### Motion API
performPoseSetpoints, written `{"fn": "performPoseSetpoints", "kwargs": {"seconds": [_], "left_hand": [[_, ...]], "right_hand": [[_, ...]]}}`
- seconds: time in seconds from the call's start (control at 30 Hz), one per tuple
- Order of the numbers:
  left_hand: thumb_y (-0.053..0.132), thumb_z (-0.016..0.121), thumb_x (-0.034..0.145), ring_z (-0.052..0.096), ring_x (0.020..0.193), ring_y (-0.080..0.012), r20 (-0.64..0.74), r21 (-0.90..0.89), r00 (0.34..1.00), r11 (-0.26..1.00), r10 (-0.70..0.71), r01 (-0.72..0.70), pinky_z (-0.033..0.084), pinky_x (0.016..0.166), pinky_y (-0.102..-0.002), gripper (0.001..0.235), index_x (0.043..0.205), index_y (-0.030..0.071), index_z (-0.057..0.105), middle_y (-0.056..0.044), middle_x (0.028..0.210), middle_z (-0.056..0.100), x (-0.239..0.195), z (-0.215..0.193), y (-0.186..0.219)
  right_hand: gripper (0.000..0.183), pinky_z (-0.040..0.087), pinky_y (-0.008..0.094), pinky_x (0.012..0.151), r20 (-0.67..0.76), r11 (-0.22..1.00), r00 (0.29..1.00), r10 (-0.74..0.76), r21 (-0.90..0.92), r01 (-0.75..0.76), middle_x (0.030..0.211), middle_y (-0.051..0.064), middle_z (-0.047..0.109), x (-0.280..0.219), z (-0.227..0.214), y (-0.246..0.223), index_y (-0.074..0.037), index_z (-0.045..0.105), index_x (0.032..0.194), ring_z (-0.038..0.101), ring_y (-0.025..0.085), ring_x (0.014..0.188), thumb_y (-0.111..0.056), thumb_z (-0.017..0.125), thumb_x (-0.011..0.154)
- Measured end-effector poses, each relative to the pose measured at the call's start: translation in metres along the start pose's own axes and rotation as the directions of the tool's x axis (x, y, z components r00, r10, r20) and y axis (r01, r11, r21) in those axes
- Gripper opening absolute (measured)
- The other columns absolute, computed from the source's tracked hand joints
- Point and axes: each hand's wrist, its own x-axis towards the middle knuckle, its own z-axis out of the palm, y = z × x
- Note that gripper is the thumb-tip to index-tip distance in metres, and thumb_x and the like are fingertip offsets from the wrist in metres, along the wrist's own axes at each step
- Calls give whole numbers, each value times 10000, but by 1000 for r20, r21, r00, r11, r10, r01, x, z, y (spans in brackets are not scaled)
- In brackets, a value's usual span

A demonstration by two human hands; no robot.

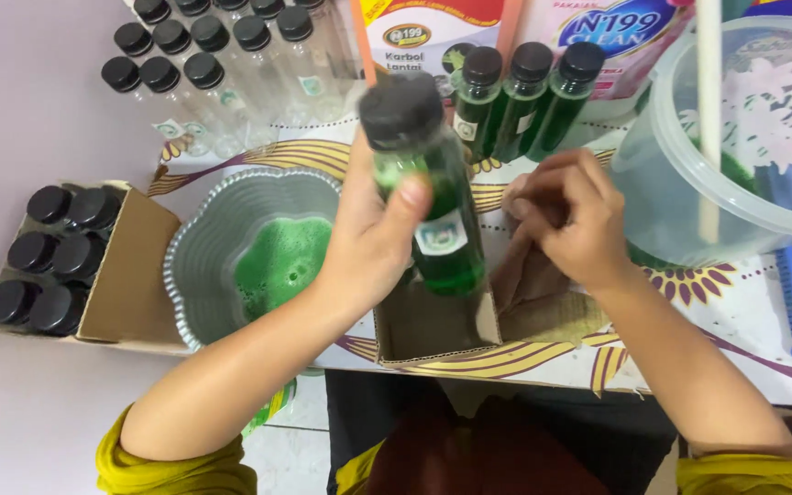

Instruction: Wiping small bottles of green liquid with a cloth and arranging them into a cardboard box

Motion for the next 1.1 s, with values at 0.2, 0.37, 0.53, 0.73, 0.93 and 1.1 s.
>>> {"fn": "performPoseSetpoints", "kwargs": {"seconds": [0.2,0.37,0.53,0.73,0.93,1.1], "left_hand": [[439,673,927,537,1129,-151,180,328,964,936,-195,128,443,1003,-296,583,1323,70,456,-42,1237,578,-7,-13,21],[549,621,889,644,1186,-244,311,523,903,846,-298,99,505,966,-361,710,1359,47,445,-127,1301,646,-11,-24,35],[493,675,883,639,1231,-390,378,609,865,792,-330,37,509,950,-430,705,1321,-2,429,-224,1368,610,-26,-30,29],[550,722,847,671,963,-328,504,719,844,630,-181,-294,438,923,-402,582,1103,53,560,-122,1001,676,-38,-33,12],[442,947,702,432,1325,-412,288,811,944,566,-164,-149,329,1060,-527,823,1350,114,560,-174,1481,411,-53,-30,27],[122,856,709,257,1518,-437,106,634,979,771,-176,70,248,1239,-532,829,1383,74,376,-266,1544,265,-58,-23,26]], "right_hand": [[433,554,376,1058,110,938,994,-6,345,-32,1328,222,525,36,-20,-62,43,454,1364,621,319,1247,-217,573,1040],[642,442,517,1267,397,938,909,-123,347,-25,1574,235,426,63,-32,-102,-86,380,1521,498,381,1485,-266,642,963],[517,498,424,1127,553,966,825,-112,254,-39,1510,158,544,61,-27,-110,-145,529,1428,554,318,1423,-151,692,937],[535,467,441,1058,613,992,782,-117,36,121,1350,101,584,48,-13,-106,-92,565,1170,607,280,1233,-197,876,748],[417,458,388,1083,657,995,749,-86,93,32,1376,127,563,47,-8,-105,-69,589,1154,573,254,1350,-78,805,797],[407,501,363,969,693,987,711,-120,163,6,1232,131,581,55,5,-102,-44,582,1165,625,273,1188,-84,797,822]]}}
